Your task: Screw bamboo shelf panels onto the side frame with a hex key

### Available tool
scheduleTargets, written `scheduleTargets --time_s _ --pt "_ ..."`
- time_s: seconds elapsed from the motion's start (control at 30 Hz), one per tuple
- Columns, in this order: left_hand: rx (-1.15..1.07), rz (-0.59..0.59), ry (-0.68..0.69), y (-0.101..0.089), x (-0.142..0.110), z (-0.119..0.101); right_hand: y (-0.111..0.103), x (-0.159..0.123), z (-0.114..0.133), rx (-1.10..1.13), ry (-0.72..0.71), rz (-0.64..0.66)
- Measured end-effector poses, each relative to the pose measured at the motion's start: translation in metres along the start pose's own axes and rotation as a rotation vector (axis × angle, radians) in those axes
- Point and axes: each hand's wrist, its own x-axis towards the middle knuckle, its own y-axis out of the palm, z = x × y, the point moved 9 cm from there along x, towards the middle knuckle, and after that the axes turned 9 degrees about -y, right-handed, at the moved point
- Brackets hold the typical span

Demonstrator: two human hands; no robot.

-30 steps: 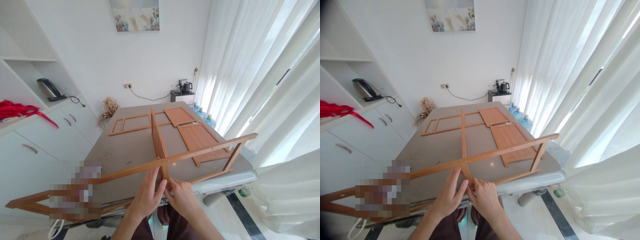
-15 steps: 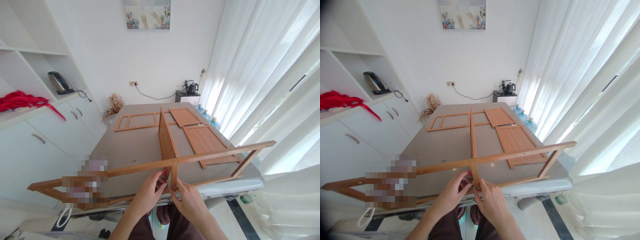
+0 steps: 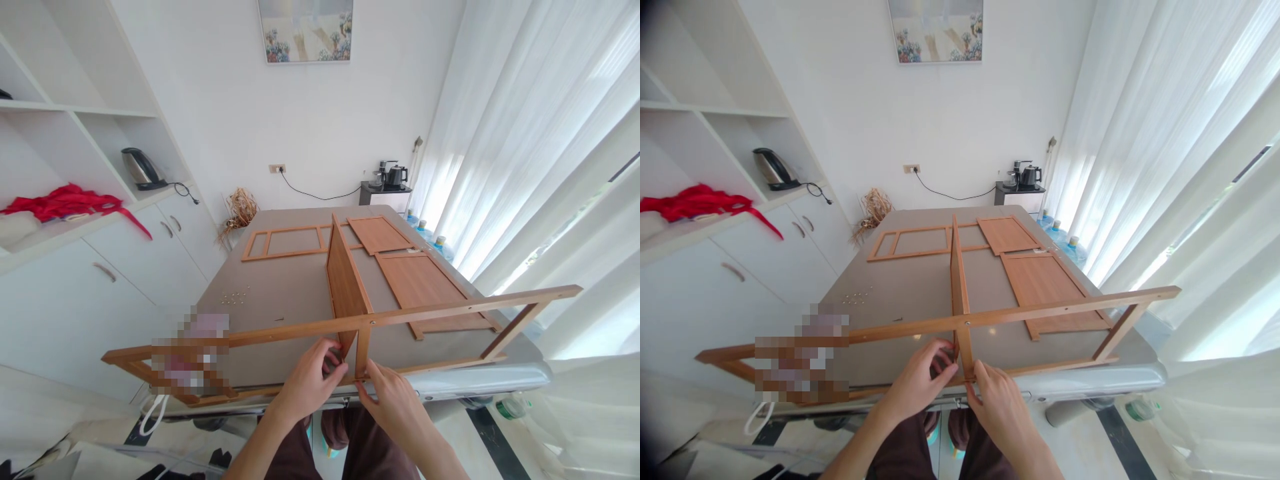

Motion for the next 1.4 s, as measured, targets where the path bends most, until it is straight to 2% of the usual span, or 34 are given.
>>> scheduleTargets --time_s 0.13,0.27,0.53,0.77,0.97,1.13,1.4 --pt "0.059 0.059 -0.002 0.002 -0.008 -0.005 0.004 -0.002 -0.002 0.045 -0.012 -0.007" --pt "0.11 0.061 -0.025 0.004 -0.011 -0.002 0.007 -0.004 -0.003 0.023 -0.026 -0.002" --pt "0.139 0.038 -0.01 0.007 -0.02 0.002 -0.007 0.004 0.008 0.048 -0.046 -0.018" --pt "0.211 0.022 0.089 0.008 -0.025 0.0 0.0 0.009 0.01 0.079 -0.034 0.027" --pt "0.311 0.055 0.112 0.011 -0.026 -0.007 0.004 0.009 0.011 0.051 -0.049 0.032" --pt "0.38 -0.014 0.128 0.01 -0.028 -0.013 0.005 0.009 0.012 0.054 -0.052 0.043" --pt "0.661 -0.074 0.239 0.022 -0.033 -0.018 0.0 0.01 0.013 0.064 -0.056 0.051"
